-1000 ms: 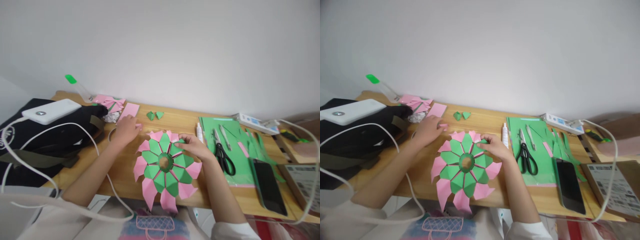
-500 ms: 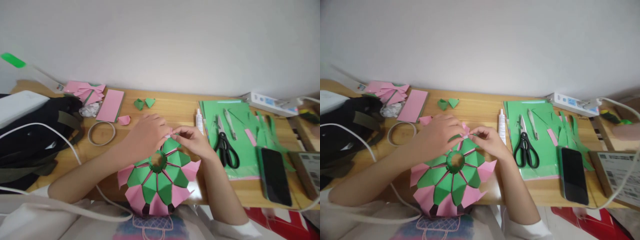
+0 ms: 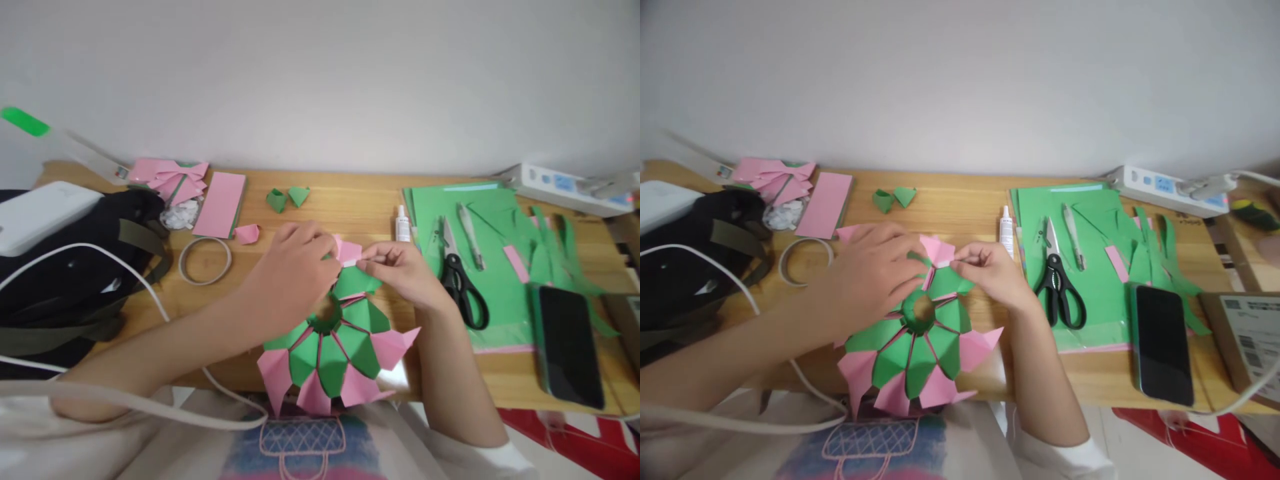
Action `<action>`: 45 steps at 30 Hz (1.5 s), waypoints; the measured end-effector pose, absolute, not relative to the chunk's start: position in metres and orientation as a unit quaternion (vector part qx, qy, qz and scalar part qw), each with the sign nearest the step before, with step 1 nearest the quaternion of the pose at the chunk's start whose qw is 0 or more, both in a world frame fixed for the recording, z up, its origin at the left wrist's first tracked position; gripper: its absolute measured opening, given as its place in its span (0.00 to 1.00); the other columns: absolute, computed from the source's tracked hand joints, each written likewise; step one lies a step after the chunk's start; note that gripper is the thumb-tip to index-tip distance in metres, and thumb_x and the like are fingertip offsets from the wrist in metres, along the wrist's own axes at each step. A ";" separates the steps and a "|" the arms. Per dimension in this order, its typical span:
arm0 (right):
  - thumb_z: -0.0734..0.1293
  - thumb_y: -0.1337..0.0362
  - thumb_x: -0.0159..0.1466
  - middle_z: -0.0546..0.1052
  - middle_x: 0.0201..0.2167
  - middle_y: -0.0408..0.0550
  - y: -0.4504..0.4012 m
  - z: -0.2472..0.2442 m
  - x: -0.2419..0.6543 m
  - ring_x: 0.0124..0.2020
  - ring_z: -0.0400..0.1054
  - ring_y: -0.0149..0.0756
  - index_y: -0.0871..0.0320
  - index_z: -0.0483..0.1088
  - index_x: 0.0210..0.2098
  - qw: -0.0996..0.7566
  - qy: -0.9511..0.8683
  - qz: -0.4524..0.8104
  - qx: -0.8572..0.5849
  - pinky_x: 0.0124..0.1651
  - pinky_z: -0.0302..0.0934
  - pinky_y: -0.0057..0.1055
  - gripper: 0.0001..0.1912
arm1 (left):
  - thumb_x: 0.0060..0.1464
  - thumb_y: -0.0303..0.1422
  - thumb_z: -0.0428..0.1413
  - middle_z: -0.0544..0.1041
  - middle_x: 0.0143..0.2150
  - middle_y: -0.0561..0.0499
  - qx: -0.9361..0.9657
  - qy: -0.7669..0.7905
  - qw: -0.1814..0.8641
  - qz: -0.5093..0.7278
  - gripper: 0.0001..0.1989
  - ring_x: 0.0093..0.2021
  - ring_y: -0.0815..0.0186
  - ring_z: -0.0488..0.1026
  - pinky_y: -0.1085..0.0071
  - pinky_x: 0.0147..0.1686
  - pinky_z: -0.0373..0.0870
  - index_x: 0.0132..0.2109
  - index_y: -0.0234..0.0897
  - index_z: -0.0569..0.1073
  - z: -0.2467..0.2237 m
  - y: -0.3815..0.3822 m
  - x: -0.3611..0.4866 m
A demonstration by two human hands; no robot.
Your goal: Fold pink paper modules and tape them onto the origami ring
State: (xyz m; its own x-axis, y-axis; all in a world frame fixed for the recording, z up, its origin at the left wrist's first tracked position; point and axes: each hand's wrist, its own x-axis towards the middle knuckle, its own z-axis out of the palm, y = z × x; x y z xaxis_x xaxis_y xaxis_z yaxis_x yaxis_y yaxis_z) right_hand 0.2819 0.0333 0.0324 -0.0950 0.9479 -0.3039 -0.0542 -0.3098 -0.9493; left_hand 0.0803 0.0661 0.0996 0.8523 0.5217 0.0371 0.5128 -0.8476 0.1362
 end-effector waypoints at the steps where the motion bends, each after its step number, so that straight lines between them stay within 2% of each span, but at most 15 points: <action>1: 0.74 0.56 0.48 0.76 0.21 0.43 0.033 0.031 0.282 0.22 0.66 0.27 0.58 0.74 0.25 0.427 -0.407 0.595 -0.545 0.26 0.61 0.26 0.13 | 0.59 0.26 0.50 0.74 0.43 0.47 0.960 0.274 0.044 0.041 0.09 0.46 0.55 0.65 0.57 0.43 0.60 0.33 0.36 0.74 0.105 0.063 0.079; 6: 0.71 0.50 0.51 0.75 0.22 0.43 0.026 0.023 0.266 0.21 0.64 0.27 0.58 0.71 0.26 0.482 -0.375 0.531 -0.587 0.25 0.59 0.26 0.17 | 0.59 0.26 0.50 0.75 0.41 0.45 0.939 0.343 0.029 0.025 0.10 0.46 0.53 0.67 0.57 0.42 0.59 0.35 0.35 0.75 0.114 0.060 0.079; 10: 0.71 0.49 0.51 0.70 0.18 0.41 0.010 0.022 0.250 0.19 0.59 0.24 0.58 0.69 0.23 0.464 -0.404 0.541 -0.573 0.21 0.53 0.24 0.17 | 0.58 0.26 0.50 0.75 0.34 0.47 0.930 0.362 0.062 -0.030 0.09 0.40 0.56 0.69 0.60 0.39 0.60 0.32 0.34 0.74 0.104 0.061 0.086; 13: 0.70 0.49 0.53 0.70 0.18 0.41 0.001 0.024 0.248 0.19 0.59 0.24 0.58 0.70 0.23 0.447 -0.429 0.558 -0.552 0.21 0.53 0.23 0.17 | 0.58 0.25 0.49 0.74 0.31 0.48 0.928 0.363 0.070 -0.040 0.11 0.36 0.59 0.69 0.61 0.38 0.60 0.29 0.34 0.72 0.096 0.057 0.090; 18: 0.70 0.51 0.55 0.72 0.20 0.41 -0.001 0.026 0.252 0.21 0.62 0.26 0.57 0.71 0.26 0.431 -0.458 0.568 -0.530 0.24 0.56 0.24 0.15 | 0.58 0.26 0.49 0.74 0.31 0.48 0.932 0.356 0.061 -0.022 0.11 0.35 0.60 0.69 0.63 0.36 0.58 0.30 0.34 0.74 0.087 0.048 0.092; 22: 0.69 0.52 0.57 0.75 0.24 0.43 -0.003 0.023 0.250 0.24 0.65 0.28 0.57 0.72 0.27 0.437 -0.471 0.549 -0.534 0.28 0.60 0.26 0.13 | 0.59 0.26 0.49 0.75 0.31 0.49 0.929 0.363 0.065 -0.010 0.13 0.35 0.61 0.68 0.63 0.37 0.58 0.29 0.35 0.74 0.083 0.044 0.091; 30: 0.65 0.58 0.62 0.78 0.30 0.45 -0.008 0.020 0.248 0.30 0.69 0.32 0.56 0.74 0.33 0.432 -0.529 0.496 -0.536 0.34 0.63 0.28 0.09 | 0.60 0.25 0.49 0.75 0.34 0.50 0.922 0.377 0.082 -0.025 0.11 0.39 0.60 0.69 0.61 0.40 0.57 0.33 0.36 0.75 0.082 0.041 0.090; 40: 0.62 0.63 0.65 0.77 0.29 0.45 -0.009 0.028 0.247 0.31 0.70 0.32 0.56 0.71 0.34 0.385 -0.645 0.363 -0.551 0.35 0.62 0.27 0.08 | 0.58 0.23 0.49 0.76 0.36 0.50 0.926 0.367 0.080 -0.034 0.10 0.40 0.59 0.69 0.61 0.41 0.58 0.34 0.36 0.73 0.084 0.040 0.088; 45: 0.61 0.64 0.65 0.76 0.29 0.44 -0.009 0.028 0.248 0.29 0.69 0.31 0.57 0.70 0.34 0.388 -0.657 0.349 -0.543 0.33 0.62 0.26 0.07 | 0.58 0.25 0.49 0.75 0.33 0.51 0.933 0.354 0.073 0.003 0.09 0.36 0.61 0.69 0.62 0.38 0.58 0.32 0.36 0.72 0.081 0.040 0.085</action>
